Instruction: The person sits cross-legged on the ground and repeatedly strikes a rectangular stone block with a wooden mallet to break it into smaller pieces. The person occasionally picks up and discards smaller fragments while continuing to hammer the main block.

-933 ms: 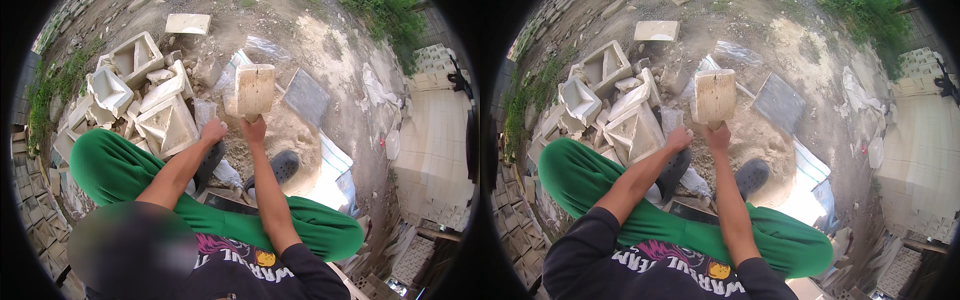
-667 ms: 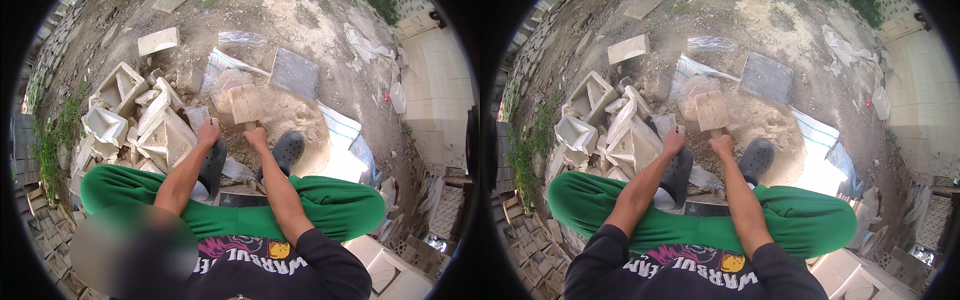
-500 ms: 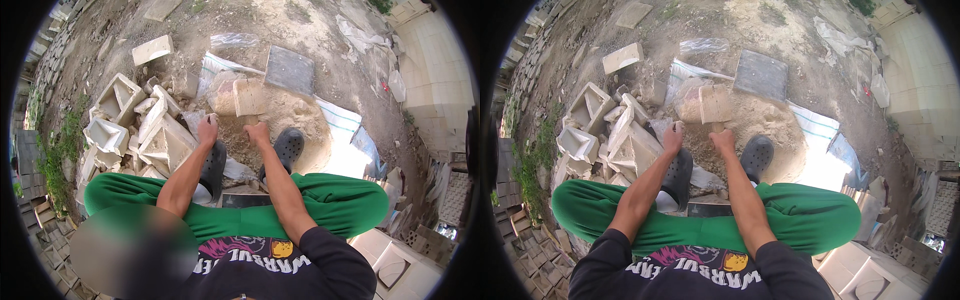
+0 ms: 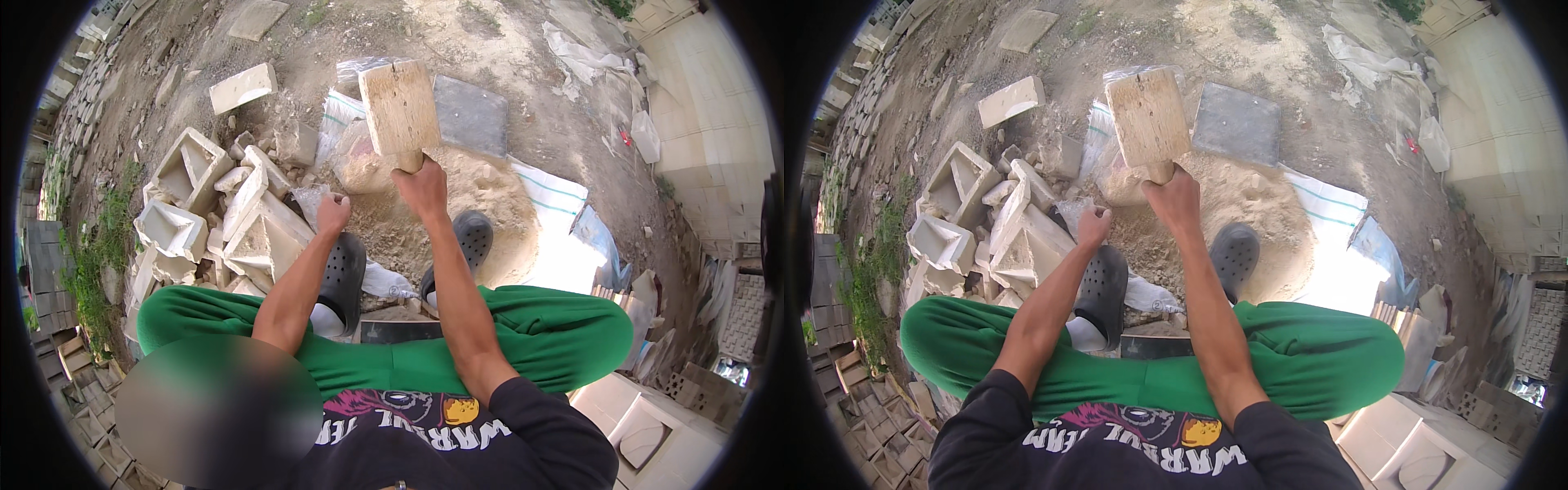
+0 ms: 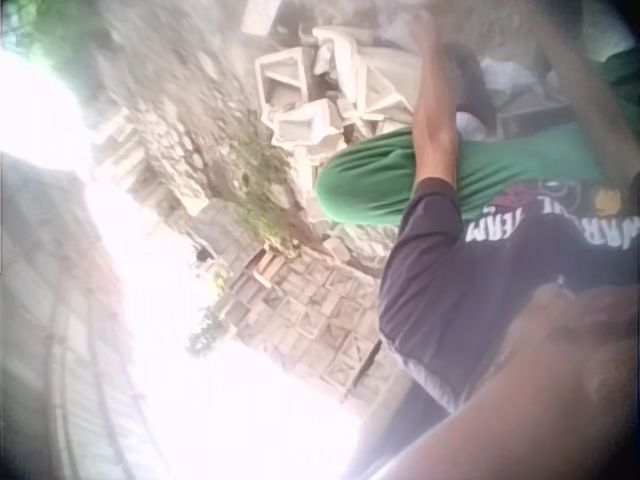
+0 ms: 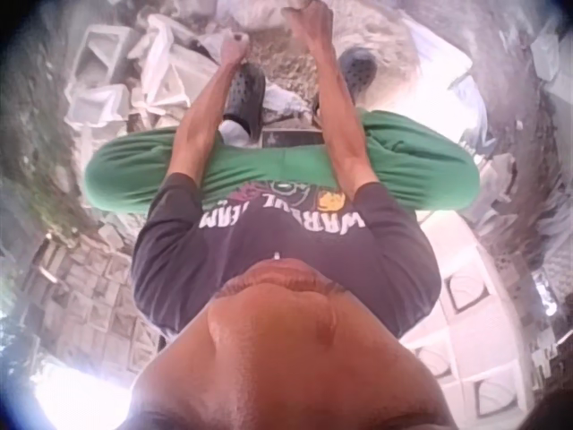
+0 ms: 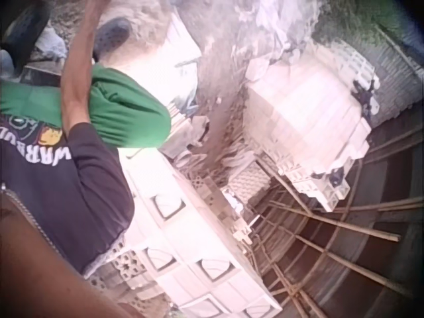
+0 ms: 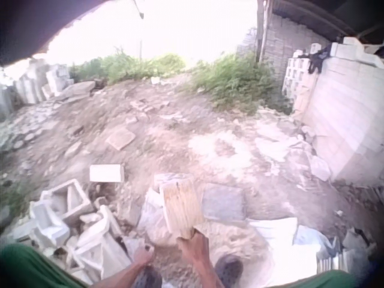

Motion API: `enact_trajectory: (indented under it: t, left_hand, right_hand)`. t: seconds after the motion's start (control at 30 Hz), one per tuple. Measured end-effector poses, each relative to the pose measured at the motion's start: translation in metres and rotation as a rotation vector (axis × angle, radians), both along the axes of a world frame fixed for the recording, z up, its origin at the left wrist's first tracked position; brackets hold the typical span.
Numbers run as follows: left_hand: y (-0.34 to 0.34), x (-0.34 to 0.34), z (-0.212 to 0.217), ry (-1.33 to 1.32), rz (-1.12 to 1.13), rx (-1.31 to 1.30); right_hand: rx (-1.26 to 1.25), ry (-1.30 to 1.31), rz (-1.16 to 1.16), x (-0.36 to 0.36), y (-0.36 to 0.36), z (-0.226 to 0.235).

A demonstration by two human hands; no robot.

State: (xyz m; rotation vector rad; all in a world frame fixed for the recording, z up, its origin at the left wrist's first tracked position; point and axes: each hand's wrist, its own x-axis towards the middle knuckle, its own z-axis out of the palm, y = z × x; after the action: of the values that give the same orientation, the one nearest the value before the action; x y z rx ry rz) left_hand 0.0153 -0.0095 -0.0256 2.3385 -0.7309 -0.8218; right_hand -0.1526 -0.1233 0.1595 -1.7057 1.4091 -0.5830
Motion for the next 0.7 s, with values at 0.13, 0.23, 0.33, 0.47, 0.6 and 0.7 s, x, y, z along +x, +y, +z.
enact_trajectory:
  t: [0.13,0.23,0.33,0.47,0.6,0.7]
  left_hand:
    - [0.022,0.001,-0.018,0.03,-0.018,0.067]
    - [0.022,0.001,-0.021,0.051,-0.034,0.021]
    - [0.023,0.005,-0.023,0.068,-0.069,0.02]
    - [0.021,-0.002,-0.01,0.014,-0.126,0.004]
    - [0.015,-0.007,-0.006,-0.004,-0.173,-0.005]
    - [0.021,-0.007,-0.01,-0.059,-0.188,-0.025]
  right_hand:
    - [-0.175,-0.167,0.035,0.019,0.006,-0.009]
    - [-0.204,-0.075,0.038,0.017,0.022,-0.084]
    - [0.102,0.316,0.024,0.01,0.054,-0.131]
    - [0.301,0.375,0.122,-0.006,0.047,-0.141]
    - [0.184,0.214,0.036,0.008,0.025,-0.105]
    - [0.109,-0.093,-0.006,0.03,0.012,-0.035]
